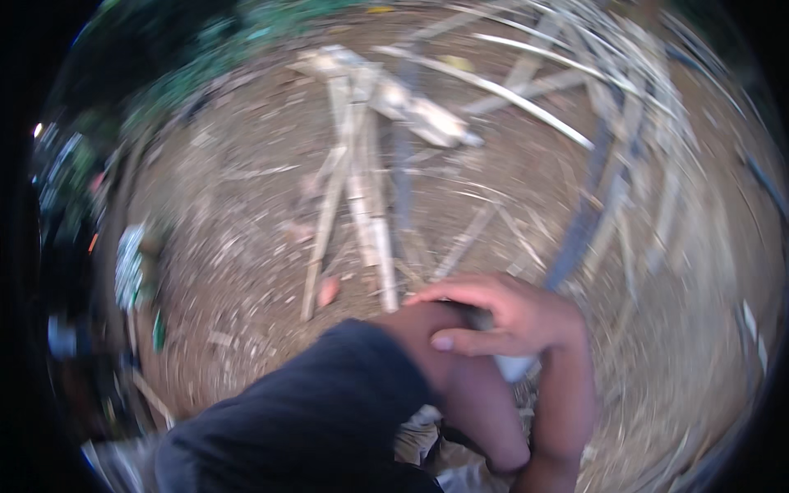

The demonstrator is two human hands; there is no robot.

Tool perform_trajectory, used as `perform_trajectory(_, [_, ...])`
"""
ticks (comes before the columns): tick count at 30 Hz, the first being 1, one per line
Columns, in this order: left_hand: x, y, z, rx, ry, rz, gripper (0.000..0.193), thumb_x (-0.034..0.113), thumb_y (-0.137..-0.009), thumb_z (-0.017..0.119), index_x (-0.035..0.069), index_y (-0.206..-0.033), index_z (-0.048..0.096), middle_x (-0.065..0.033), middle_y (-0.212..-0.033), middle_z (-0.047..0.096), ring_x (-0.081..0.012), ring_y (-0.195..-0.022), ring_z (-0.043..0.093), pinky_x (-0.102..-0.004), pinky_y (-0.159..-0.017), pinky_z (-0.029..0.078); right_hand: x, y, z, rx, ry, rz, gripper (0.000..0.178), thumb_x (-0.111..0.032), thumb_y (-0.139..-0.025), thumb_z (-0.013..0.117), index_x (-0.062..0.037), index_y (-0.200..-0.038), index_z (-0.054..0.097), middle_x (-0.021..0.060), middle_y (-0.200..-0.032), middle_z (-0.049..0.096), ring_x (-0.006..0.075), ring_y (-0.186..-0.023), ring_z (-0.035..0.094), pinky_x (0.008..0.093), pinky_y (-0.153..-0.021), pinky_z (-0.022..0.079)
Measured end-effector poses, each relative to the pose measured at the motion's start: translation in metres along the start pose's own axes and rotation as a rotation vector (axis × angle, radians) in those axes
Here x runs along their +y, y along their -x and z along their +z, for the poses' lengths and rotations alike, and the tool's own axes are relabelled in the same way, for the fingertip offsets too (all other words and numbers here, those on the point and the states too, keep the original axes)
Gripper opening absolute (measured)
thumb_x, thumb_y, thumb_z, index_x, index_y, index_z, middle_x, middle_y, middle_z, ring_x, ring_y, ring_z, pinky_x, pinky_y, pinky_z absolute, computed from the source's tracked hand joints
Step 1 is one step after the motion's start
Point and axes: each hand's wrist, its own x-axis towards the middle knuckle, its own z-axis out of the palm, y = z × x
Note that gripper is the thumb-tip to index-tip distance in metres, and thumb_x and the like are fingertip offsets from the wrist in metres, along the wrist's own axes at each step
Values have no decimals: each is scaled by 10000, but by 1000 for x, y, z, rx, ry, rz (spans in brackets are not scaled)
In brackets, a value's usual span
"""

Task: The person shaves and strips lengths of bamboo using a large blade, drawing the tool along the wood repeatedly to thin and smooth it while seated on the ground.

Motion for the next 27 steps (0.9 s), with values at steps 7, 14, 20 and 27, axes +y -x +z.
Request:
perform_trajectory(7, [-45,23,-55,-10,-225,170,210,246,-831,623,137,-942,763,-62,-947,737,-271,-903,704,-512,-838,527,146,229,-58,1093,116,791,231,-242,-912,694,-15,-941,725,90,-838,713,206,-798,674,333,-780,518])
perform_trajectory(14, [-86,17,-65,-604,-402,-344,403,296,-825,724,119,-1187,702,-99,-1133,695,-345,-1016,649,-606,-837,472,312,189,20,1309,482,1253,439,-308,-825,755,6,-1091,605,167,-886,680,353,-834,672,444,-780,533])
perform_trajectory(20, [-79,15,-93,-502,-344,-328,543,354,-745,805,77,-1197,687,-136,-1172,681,-373,-1076,631,-607,-880,448,343,183,61,1383,681,1329,383,-216,-851,663,36,-1125,573,242,-937,664,441,-871,656,524,-812,520])
perform_trajectory(27, [-78,7,-116,-238,-225,-350,461,259,-818,732,68,-1233,669,-158,-1242,653,-349,-1197,589,-593,-931,451,290,192,71,1715,138,1188,274,-233,-906,549,12,-940,668,231,-823,678,388,-785,669,490,-726,494])
